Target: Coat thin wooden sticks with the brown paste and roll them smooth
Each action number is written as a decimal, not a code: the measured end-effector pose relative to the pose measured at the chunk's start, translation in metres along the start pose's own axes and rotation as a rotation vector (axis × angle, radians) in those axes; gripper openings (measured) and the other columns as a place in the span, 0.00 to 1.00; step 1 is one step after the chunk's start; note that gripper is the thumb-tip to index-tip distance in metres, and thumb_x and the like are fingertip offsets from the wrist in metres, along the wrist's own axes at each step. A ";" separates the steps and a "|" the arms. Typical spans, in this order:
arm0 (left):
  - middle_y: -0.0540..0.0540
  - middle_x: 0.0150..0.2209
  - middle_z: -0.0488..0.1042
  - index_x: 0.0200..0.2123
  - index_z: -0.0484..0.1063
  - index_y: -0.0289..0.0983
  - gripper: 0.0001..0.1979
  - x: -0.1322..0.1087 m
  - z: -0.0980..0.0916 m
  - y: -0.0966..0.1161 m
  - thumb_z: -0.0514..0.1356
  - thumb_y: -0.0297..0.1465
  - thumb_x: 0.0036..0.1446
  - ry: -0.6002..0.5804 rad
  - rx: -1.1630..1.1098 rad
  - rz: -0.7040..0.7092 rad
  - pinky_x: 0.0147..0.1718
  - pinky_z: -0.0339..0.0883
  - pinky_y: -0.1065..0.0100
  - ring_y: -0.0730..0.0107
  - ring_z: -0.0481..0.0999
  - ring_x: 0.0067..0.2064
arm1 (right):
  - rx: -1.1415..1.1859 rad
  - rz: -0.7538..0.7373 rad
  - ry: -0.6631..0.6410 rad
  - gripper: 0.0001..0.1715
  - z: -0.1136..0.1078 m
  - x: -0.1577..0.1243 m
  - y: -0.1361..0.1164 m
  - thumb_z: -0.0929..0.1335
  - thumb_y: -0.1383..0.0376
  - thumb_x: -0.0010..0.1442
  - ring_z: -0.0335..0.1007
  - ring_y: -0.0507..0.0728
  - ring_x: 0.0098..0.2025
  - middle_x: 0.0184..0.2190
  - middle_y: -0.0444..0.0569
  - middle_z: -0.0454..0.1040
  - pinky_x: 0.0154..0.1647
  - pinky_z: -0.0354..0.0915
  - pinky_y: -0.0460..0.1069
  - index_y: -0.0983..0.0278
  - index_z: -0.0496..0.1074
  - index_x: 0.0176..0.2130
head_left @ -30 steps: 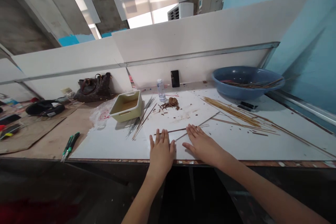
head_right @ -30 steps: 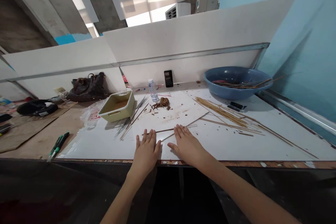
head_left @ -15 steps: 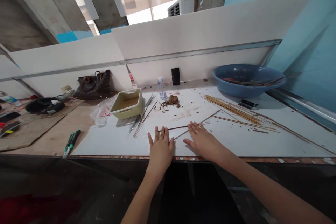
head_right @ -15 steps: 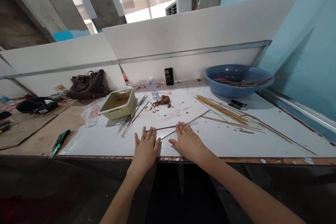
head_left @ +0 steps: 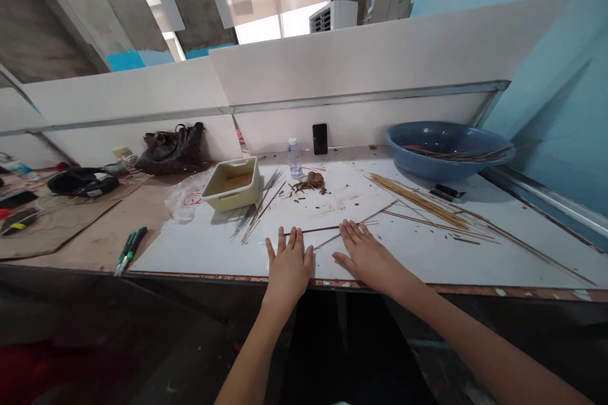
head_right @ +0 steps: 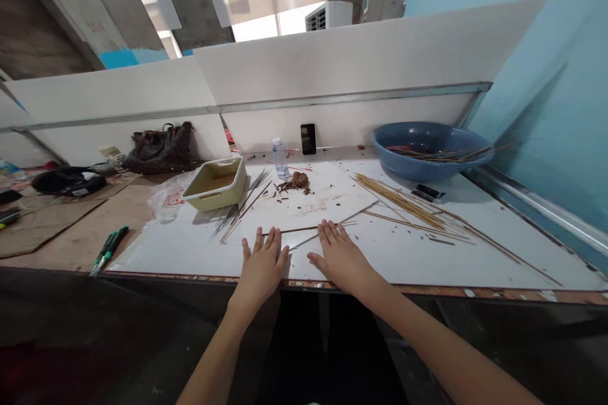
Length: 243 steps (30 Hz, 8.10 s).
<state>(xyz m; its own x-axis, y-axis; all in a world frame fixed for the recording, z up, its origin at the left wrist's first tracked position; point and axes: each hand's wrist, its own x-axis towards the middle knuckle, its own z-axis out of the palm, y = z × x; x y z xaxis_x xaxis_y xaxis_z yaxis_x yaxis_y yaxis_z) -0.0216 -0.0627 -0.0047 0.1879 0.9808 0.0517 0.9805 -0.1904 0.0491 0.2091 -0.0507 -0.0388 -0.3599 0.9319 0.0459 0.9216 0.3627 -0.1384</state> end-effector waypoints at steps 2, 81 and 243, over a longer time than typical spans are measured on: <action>0.40 0.81 0.57 0.82 0.57 0.34 0.32 0.008 -0.003 0.000 0.43 0.40 0.83 -0.032 -0.012 -0.006 0.79 0.40 0.28 0.39 0.43 0.85 | 0.016 -0.007 0.001 0.56 -0.002 0.006 0.004 0.50 0.38 0.80 0.45 0.70 0.85 0.82 0.71 0.50 0.85 0.43 0.68 0.80 0.52 0.81; 0.36 0.78 0.64 0.79 0.65 0.36 0.31 0.004 -0.002 -0.010 0.44 0.37 0.81 0.058 0.004 -0.078 0.78 0.44 0.25 0.37 0.52 0.83 | 0.061 -0.061 -0.026 0.57 -0.002 0.015 0.029 0.51 0.35 0.78 0.49 0.72 0.84 0.81 0.68 0.55 0.85 0.47 0.66 0.74 0.54 0.82; 0.36 0.80 0.59 0.80 0.60 0.31 0.31 -0.024 0.017 0.022 0.47 0.38 0.82 0.068 -0.070 0.129 0.81 0.50 0.37 0.51 0.56 0.83 | 0.020 -0.134 0.035 0.58 0.003 -0.035 -0.015 0.55 0.37 0.79 0.53 0.75 0.82 0.79 0.77 0.54 0.83 0.56 0.67 0.84 0.57 0.79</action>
<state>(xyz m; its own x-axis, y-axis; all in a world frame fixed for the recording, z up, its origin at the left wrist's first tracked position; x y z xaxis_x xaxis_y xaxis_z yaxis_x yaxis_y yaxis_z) -0.0031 -0.0899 -0.0214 0.3053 0.9434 0.1294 0.9416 -0.3193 0.1066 0.2071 -0.0891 -0.0414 -0.4736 0.8751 0.0999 0.8626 0.4837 -0.1483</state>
